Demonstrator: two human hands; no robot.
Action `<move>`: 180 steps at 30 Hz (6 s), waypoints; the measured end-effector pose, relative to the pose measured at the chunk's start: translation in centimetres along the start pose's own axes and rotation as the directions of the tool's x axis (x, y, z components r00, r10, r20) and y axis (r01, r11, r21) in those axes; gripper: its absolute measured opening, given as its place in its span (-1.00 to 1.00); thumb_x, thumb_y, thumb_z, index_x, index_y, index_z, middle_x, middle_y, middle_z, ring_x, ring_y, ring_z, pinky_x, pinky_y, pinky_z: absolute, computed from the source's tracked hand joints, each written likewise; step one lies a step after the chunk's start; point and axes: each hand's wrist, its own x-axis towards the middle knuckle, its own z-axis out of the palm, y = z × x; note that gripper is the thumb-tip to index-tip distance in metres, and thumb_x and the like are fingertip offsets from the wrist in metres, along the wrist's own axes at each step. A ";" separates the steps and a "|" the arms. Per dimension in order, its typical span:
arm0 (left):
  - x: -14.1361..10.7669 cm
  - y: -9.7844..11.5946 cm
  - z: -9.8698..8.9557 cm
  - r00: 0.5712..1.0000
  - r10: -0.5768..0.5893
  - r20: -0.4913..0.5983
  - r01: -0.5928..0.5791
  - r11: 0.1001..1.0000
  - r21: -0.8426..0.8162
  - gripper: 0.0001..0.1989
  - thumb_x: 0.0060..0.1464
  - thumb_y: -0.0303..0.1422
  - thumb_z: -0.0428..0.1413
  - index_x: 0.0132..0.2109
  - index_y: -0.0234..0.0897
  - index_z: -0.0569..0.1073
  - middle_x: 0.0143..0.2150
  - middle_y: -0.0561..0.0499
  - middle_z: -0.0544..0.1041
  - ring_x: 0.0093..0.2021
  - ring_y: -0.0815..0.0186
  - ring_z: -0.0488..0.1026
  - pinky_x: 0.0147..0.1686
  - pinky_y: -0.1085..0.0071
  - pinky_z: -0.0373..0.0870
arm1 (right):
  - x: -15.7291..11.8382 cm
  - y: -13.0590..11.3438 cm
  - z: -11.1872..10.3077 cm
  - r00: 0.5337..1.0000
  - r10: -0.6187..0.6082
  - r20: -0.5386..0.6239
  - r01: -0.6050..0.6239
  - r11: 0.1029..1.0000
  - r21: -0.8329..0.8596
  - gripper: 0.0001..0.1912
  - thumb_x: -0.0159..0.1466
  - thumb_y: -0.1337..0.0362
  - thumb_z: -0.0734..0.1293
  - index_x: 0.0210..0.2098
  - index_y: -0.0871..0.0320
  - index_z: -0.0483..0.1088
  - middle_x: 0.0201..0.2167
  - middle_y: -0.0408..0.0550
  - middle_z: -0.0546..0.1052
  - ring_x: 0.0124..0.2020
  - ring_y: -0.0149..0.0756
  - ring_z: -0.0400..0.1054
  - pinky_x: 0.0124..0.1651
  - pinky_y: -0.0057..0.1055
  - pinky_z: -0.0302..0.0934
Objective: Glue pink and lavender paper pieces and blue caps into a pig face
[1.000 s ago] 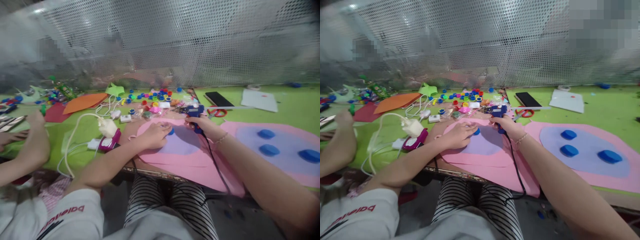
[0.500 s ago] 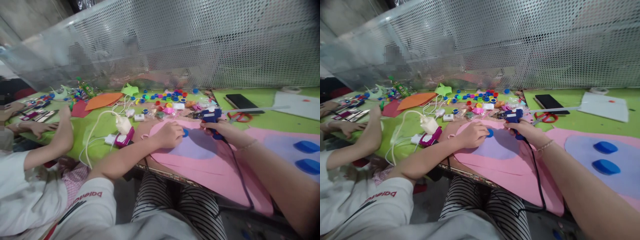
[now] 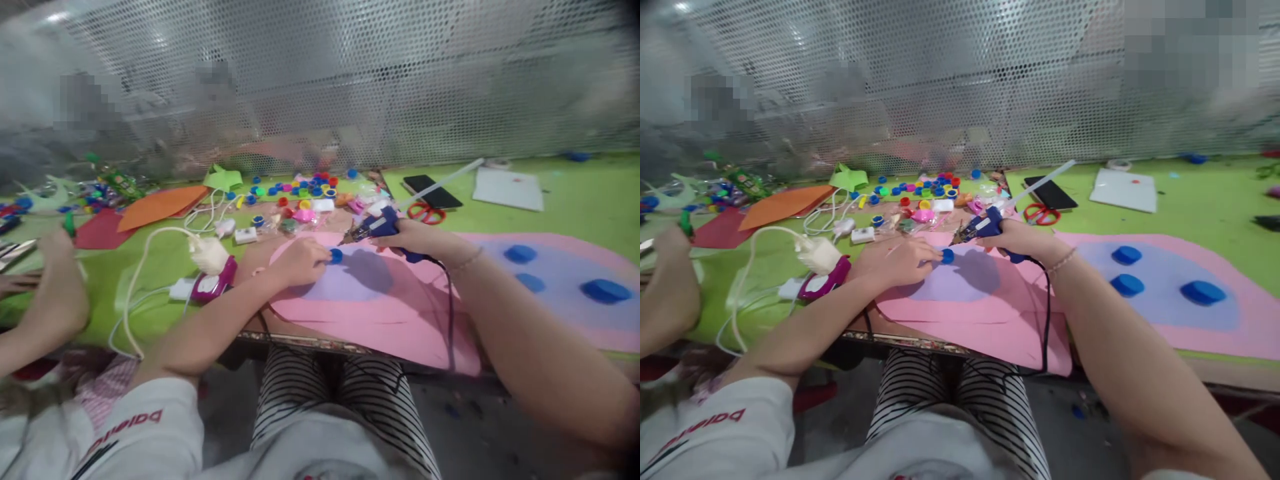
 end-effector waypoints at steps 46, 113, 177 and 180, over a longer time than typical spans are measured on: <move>0.7 1.6 -3.8 0.976 -0.204 0.082 0.208 0.977 -0.039 -0.59 -0.05 -0.60 -0.10 -0.11 -0.23 0.47 -0.13 -0.01 0.55 -0.23 0.27 0.47 -0.23 0.37 0.41 | -2.3 -1.3 2.5 0.798 -0.582 0.160 0.581 0.669 -0.464 -0.88 0.14 0.28 0.23 -0.32 0.16 0.33 -0.36 -0.02 0.46 -0.39 -0.33 0.27 -0.36 -0.44 0.06; 0.6 -0.4 0.0 0.987 -0.157 -0.030 0.156 0.987 -0.030 -0.58 -0.05 -0.62 -0.09 -0.08 -0.19 0.44 -0.02 -0.01 0.44 0.07 0.23 0.29 0.12 0.17 0.19 | 2.6 2.4 1.7 0.935 -0.009 -0.353 0.241 0.749 0.618 -0.85 0.00 0.33 0.36 -0.56 0.19 0.26 -0.75 -0.20 0.26 -0.70 -0.51 0.10 -0.65 -0.53 -0.04; 1.0 -0.5 2.3 0.999 -0.039 -0.037 0.034 0.992 -0.121 -0.74 0.15 -0.37 0.00 -0.04 -0.20 0.46 -0.07 -0.03 0.50 -0.04 0.28 0.37 0.02 0.19 0.30 | 2.6 1.1 4.1 0.956 -0.009 -0.292 0.244 0.573 0.782 -0.90 0.00 0.40 0.33 -0.51 0.19 0.28 -0.66 -0.17 0.36 -0.71 -0.54 0.12 -0.67 -0.55 0.00; 1.0 -0.6 2.5 0.997 -0.039 -0.065 0.028 0.987 -0.157 -0.75 0.11 -0.41 0.04 -0.06 -0.21 0.49 -0.09 -0.06 0.50 -0.05 0.27 0.39 0.01 0.17 0.33 | 2.5 1.0 4.3 0.960 -0.020 -0.280 0.240 0.576 0.781 -0.93 0.00 0.41 0.32 -0.51 0.20 0.31 -0.64 -0.16 0.38 -0.71 -0.55 0.12 -0.67 -0.55 0.00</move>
